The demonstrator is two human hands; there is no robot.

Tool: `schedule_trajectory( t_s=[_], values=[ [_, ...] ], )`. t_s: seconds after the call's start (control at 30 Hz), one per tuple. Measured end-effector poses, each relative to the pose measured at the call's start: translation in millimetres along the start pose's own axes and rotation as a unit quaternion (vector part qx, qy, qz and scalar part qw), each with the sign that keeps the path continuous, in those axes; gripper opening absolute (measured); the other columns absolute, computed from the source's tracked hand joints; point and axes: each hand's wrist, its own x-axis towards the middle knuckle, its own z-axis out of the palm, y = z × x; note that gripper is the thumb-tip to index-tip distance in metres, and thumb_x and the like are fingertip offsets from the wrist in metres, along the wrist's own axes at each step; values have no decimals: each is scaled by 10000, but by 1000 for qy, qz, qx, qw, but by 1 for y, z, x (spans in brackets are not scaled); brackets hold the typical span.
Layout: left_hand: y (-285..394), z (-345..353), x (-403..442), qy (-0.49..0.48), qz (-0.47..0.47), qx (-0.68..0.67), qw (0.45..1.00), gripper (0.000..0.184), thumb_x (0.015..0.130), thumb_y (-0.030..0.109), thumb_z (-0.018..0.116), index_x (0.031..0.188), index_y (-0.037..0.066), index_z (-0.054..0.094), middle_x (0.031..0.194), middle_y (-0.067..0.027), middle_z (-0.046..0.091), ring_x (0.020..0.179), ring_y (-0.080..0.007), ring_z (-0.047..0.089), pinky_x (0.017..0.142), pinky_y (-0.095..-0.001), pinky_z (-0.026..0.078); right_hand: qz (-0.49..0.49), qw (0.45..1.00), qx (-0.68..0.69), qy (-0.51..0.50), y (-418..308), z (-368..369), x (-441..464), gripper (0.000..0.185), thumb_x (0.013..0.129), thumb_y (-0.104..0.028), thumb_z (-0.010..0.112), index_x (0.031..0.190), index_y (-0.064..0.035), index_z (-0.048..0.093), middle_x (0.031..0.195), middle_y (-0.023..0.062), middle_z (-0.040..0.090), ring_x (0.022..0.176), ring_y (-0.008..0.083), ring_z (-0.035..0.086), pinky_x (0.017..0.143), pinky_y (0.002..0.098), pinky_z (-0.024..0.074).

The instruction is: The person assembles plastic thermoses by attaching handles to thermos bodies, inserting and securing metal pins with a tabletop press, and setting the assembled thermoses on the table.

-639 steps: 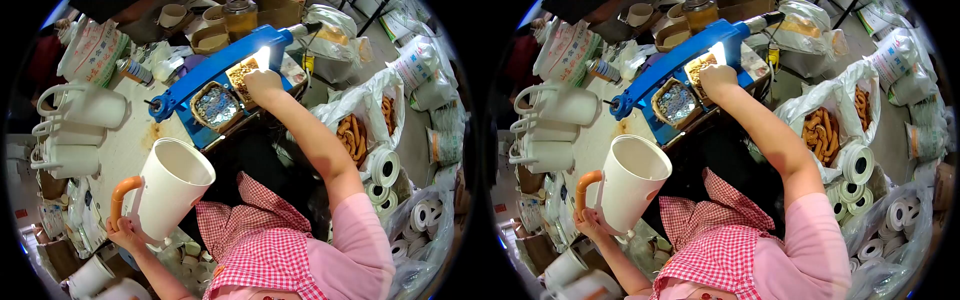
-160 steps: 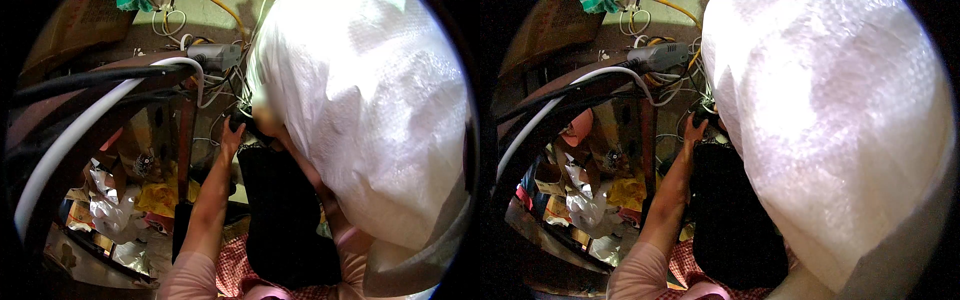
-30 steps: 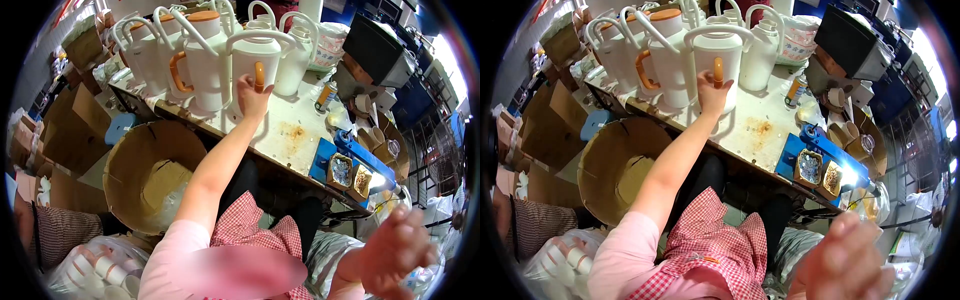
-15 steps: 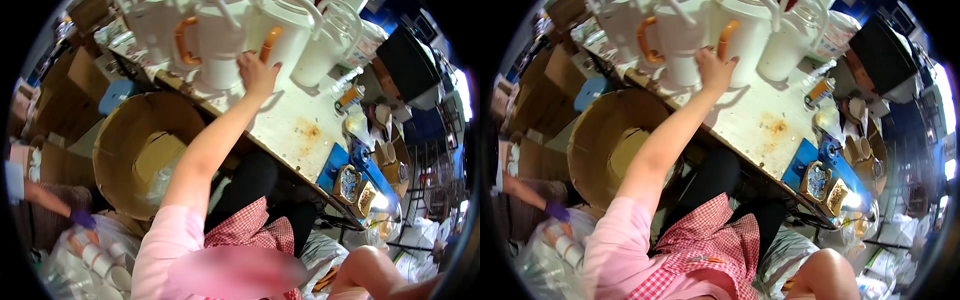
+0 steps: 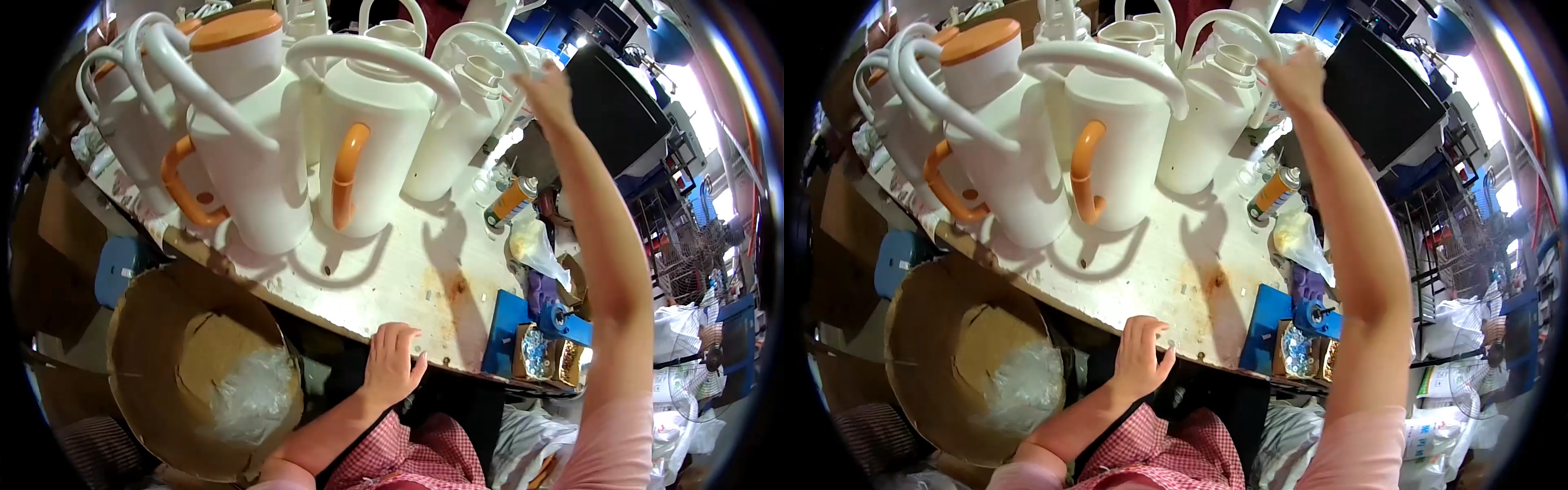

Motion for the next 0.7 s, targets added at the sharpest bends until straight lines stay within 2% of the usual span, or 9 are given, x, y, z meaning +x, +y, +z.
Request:
schedule_trajectory(
  t_s=[0.07, 0.17, 0.2, 0.33, 0.5, 0.53, 0.57, 0.6, 0.7],
  values=[
    [-8, 4, 2, -16, -22, 8, 1000, 407, 794, 135, 715, 1151, 35, 545, 1121, -153, 543, 1076, -365, 523, 955, -466, 416, 12, 991, 64, -113, 27, 31, 12, 646, 788, -469, 731, 1220, 4, 649, 1122, 275, 673, 1103, 420, 637, 1004, 476, 475],
    [-9, 6, 2, -16, -26, 15, 999, 367, 779, 118, 711, 1101, 36, 557, 1090, -157, 544, 1062, -367, 530, 928, -483, 421, -80, 964, -251, -28, 60, 39, 21, 535, 994, -516, 456, 1084, -69, 734, 960, 204, 723, 899, 403, 693, 821, 498, 530],
    [-7, 8, 0, -12, -37, 11, 999, 359, 772, 120, 714, 1089, 43, 564, 1083, -146, 543, 1075, -357, 526, 921, -484, 423, -104, 958, -268, -6, 63, 29, 16, 507, 997, -507, 462, 1061, -74, 717, 930, 186, 696, 870, 379, 674, 795, 476, 523],
    [3, 13, -10, -4, -59, 42, 997, 472, 794, 151, 721, 1193, 49, 491, 1178, -147, 472, 1160, -345, 470, 981, -459, 403, -184, 974, -106, 76, 53, -114, -9, 413, 1011, -471, 488, 968, -92, 649, 812, 115, 591, 750, 283, 602, 688, 390, 497],
    [10, 16, -26, 159, -28, -30, 986, 486, 875, 218, 673, 1238, 18, 419, 1202, -166, 457, 1156, -358, 472, 1038, -446, 384, -252, 934, 109, 228, 4, -352, -60, 359, 1029, -425, 520, 852, -115, 564, 663, 25, 460, 601, 163, 511, 555, 283, 464],
    [14, 7, -33, 197, -19, -50, 979, 480, 893, 219, 658, 1245, 14, 403, 1198, -170, 455, 1149, -363, 473, 1041, -438, 384, -284, 916, 158, 238, -10, -376, -79, 359, 1032, -416, 527, 829, -120, 547, 634, 8, 434, 572, 139, 493, 528, 261, 457],
    [26, -7, -36, 226, -49, -86, 969, 464, 908, 214, 640, 1245, 10, 395, 1200, -177, 457, 1155, -343, 478, 1046, -413, 382, -104, 905, 323, 255, -51, -397, -93, 365, 1027, -444, 541, 830, -137, 544, 669, -13, 441, 572, 90, 436, 505, 220, 379],
    [46, -29, -39, 250, -84, -168, 950, 456, 916, 204, 632, 1250, 7, 392, 1215, -162, 472, 1180, -294, 487, 1056, -401, 375, -70, 924, 305, 220, -88, -410, -122, 390, 1038, -495, 499, 881, -149, 585, 710, -17, 462, 601, 108, 441, 571, 223, 404],
    [109, -101, -50, 281, 11, -300, 912, 539, 960, 375, 582, 1316, 9, 409, 1250, -120, 503, 1221, -233, 485, 1080, -389, 358, -101, 941, 309, 96, -91, -356, -196, 246, 984, -336, 533, 958, -109, 625, 771, -11, 532, 652, 126, 497, 624, 255, 438]
  ],
)
